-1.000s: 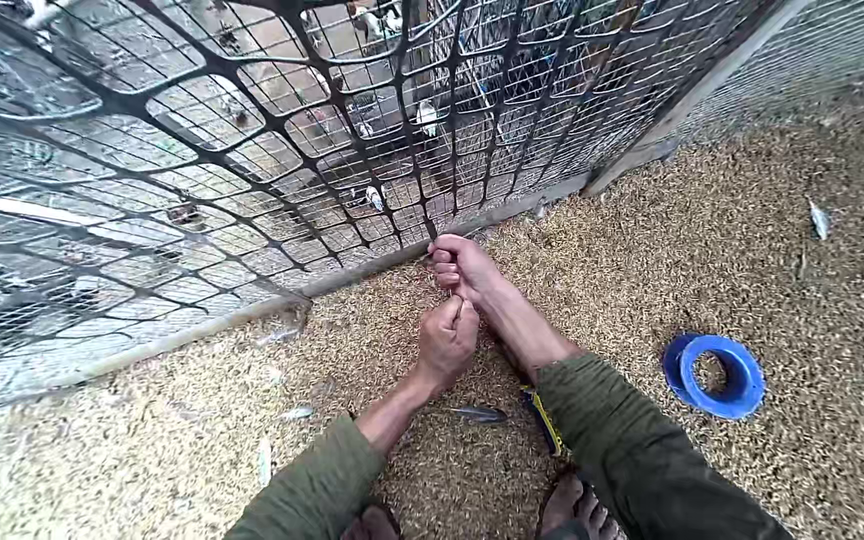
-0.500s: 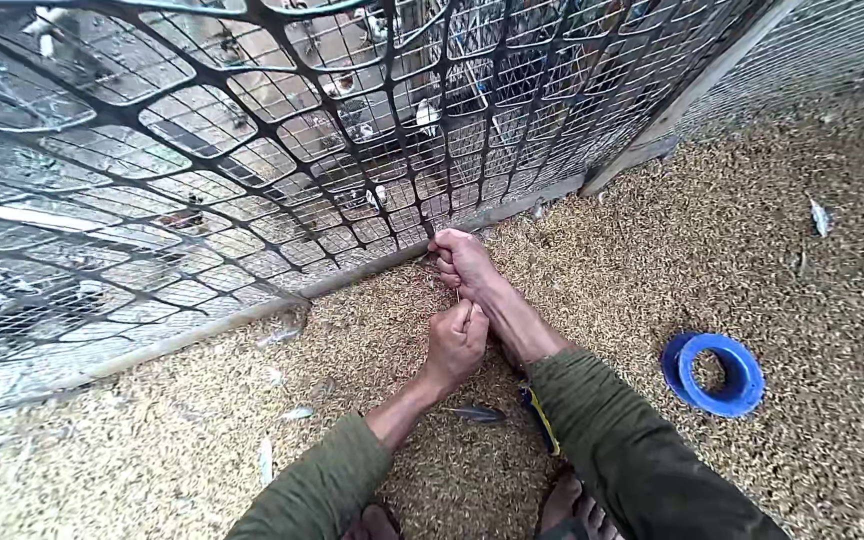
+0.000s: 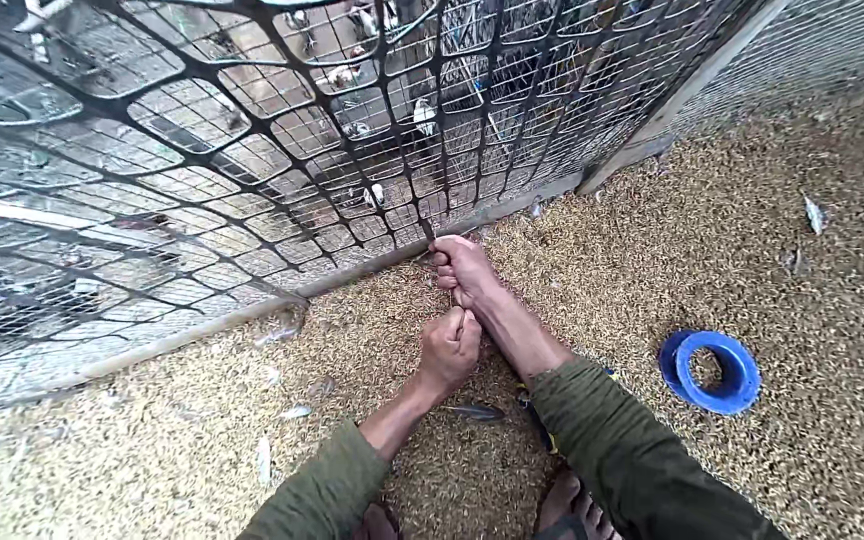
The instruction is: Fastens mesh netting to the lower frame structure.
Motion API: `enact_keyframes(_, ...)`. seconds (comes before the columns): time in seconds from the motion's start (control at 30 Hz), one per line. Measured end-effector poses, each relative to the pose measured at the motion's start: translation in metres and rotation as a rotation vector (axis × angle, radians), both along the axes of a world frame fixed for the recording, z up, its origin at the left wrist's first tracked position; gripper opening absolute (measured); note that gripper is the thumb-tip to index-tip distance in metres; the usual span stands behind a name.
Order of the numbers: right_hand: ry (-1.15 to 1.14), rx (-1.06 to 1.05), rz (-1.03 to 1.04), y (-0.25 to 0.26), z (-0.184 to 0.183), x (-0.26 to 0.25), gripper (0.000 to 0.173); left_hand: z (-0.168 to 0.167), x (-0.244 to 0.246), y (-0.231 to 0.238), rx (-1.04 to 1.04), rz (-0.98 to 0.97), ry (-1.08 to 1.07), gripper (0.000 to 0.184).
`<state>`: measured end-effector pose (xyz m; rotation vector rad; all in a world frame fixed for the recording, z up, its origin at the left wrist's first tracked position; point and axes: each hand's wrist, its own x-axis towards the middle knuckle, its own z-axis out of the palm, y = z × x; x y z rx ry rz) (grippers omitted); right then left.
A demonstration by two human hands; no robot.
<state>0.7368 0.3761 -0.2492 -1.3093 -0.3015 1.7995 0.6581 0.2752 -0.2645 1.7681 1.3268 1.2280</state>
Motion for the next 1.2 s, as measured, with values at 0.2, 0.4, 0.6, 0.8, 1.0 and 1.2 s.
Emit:
enact_keyframes(0.2, -0.079, 0.034, -0.03, 0.008, -0.001, -0.006, 0.016, 0.001, 0.001, 0.0, -0.021, -0.007, -0.017, 0.035)
enact_keyframes(0.4, -0.317, 0.152, 0.071, 0.005, -0.011, -0.004, 0.02, -0.003, 0.006, 0.001, 0.012, -0.034, -0.013, 0.035)
enact_keyframes(0.6, -0.429, 0.216, 0.118, 0.002, -0.017, -0.003, 0.017, -0.008, 0.006, 0.002, 0.016, -0.052, 0.016, 0.035)
enact_keyframes(0.8, -0.449, 0.254, 0.309, 0.01, -0.016, 0.012, 0.025, -0.017, -0.025, -0.01, -0.102, -0.32, 0.037, 0.056)
enact_keyframes(1.0, -0.581, 0.338, 0.345, -0.003, -0.015, 0.025, 0.028, 0.016, -0.047, 0.03, -0.156, 0.05, 0.168, 0.04)
enact_keyframes(1.2, -0.083, 0.021, 0.018, 0.011, -0.018, 0.024, 0.018, 0.015, -0.014, 0.083, -0.598, 0.162, -0.032, 0.027)
